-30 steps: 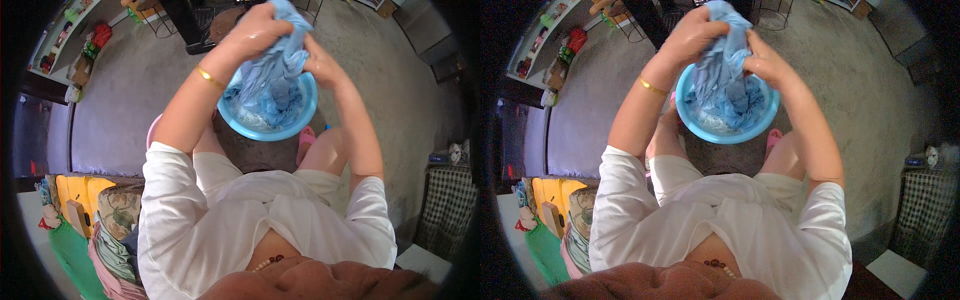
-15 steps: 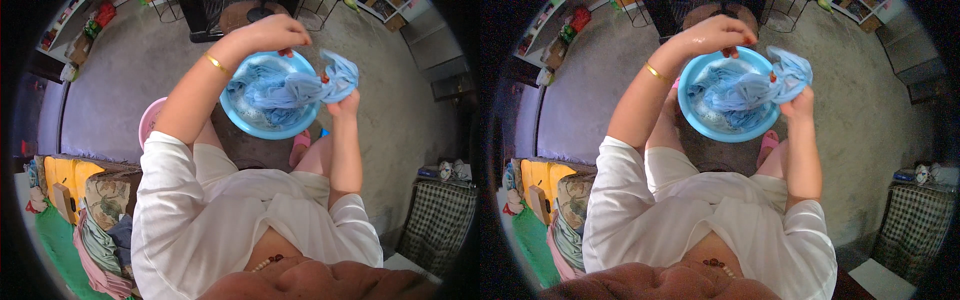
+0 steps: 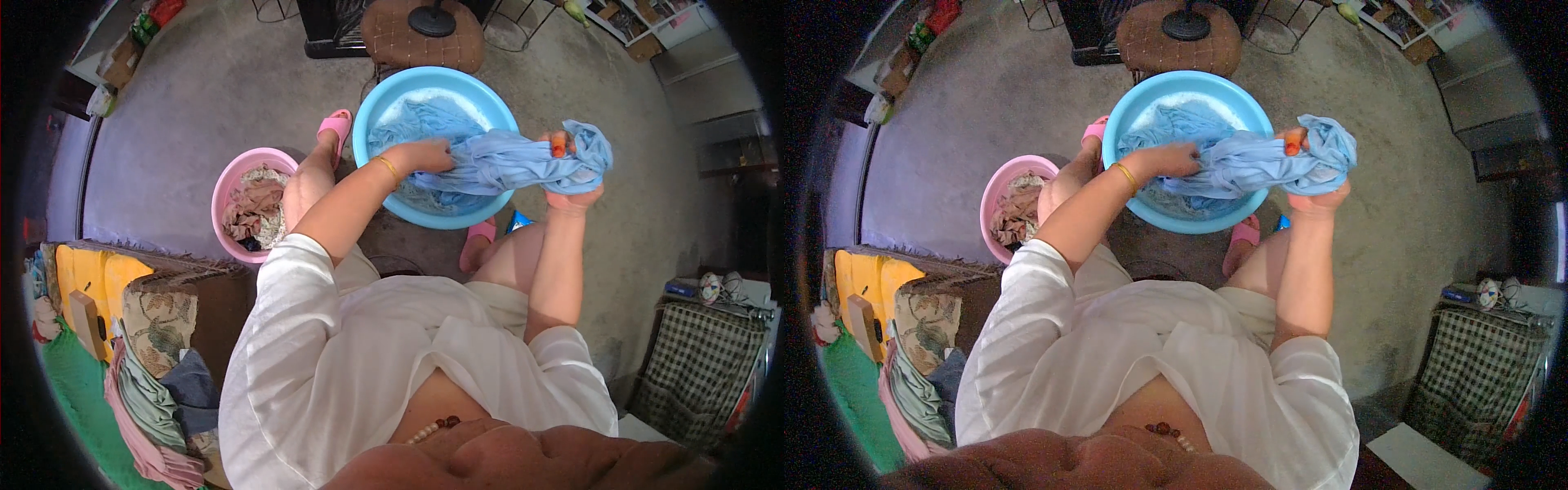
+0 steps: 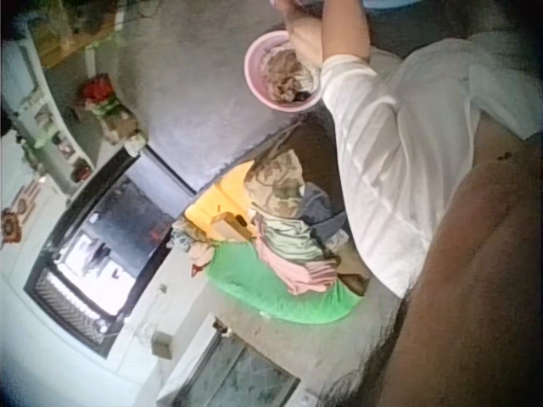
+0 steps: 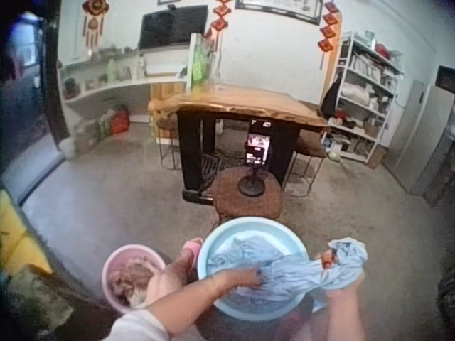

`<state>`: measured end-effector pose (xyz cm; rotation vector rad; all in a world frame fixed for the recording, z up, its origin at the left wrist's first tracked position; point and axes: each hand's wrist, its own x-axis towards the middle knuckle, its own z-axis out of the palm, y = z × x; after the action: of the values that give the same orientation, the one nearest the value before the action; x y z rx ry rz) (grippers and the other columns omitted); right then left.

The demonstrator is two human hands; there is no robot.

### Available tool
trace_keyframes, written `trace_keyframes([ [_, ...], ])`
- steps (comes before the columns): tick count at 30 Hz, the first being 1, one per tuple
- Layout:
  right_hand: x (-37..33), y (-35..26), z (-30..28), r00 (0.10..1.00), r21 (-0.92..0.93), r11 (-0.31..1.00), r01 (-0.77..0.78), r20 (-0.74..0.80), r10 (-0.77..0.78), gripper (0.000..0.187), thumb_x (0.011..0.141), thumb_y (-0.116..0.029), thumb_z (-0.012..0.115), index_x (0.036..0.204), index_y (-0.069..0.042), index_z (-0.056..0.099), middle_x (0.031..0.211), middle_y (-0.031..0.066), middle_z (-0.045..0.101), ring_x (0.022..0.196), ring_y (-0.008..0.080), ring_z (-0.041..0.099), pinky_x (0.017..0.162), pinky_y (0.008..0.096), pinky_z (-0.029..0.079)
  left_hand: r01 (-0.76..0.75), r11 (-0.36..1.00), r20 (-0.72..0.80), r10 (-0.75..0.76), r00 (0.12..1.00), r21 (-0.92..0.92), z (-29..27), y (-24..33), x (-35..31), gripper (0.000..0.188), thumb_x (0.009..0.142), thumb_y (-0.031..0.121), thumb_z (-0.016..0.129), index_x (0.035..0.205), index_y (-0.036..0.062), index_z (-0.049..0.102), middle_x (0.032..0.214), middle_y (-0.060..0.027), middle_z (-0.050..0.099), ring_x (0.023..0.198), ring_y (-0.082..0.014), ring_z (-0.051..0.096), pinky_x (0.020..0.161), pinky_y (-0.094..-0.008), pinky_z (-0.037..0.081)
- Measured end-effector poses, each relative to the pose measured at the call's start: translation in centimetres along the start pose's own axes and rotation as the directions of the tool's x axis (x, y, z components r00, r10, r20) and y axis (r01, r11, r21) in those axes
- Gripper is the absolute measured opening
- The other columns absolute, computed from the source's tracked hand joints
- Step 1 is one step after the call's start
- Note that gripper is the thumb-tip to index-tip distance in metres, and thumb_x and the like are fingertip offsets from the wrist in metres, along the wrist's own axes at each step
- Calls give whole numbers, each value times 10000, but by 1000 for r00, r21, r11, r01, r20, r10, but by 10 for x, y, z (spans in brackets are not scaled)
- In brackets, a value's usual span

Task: The person washes a garment by hand, scrubbing it in a basin of soapy water and wringing it out.

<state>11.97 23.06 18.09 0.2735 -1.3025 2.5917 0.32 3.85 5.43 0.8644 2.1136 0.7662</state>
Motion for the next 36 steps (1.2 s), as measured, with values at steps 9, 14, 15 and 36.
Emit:
trace_keyframes([
  [9,-2,-14,-29,999,164,985,48,-16,-46,265,730,-276,537,825,-31,569,793,148,492,835,317,463,834,432,377,134,962,-89,-115,989,239,-22,-17,-25,416,689,177,538,1068,8,559,1031,-211,586,982,-324,561,818,-374,454],
  [14,-7,-18,-37,998,190,981,41,-52,-31,284,719,-286,532,832,-27,562,825,161,496,855,326,469,815,427,380,168,926,-122,-134,983,338,-58,2,-46,311,716,205,553,958,15,596,956,-193,608,912,-330,579,789,-380,445],
  [15,-8,-20,-39,996,172,983,60,-78,-47,286,720,-284,536,841,-27,561,821,160,495,855,325,466,819,427,380,167,925,-122,-133,984,340,-61,2,-47,311,716,205,553,958,15,596,956,-193,608,912,-330,579,789,-380,445],
  [36,9,-1,14,976,104,994,-44,217,21,572,661,-361,609,1094,8,557,1167,290,473,1061,401,490,908,488,387,-21,392,37,139,990,-920,-9,89,-44,513,718,161,583,1200,107,417,1061,-48,500,1000,-200,471,823,-389,405],
])
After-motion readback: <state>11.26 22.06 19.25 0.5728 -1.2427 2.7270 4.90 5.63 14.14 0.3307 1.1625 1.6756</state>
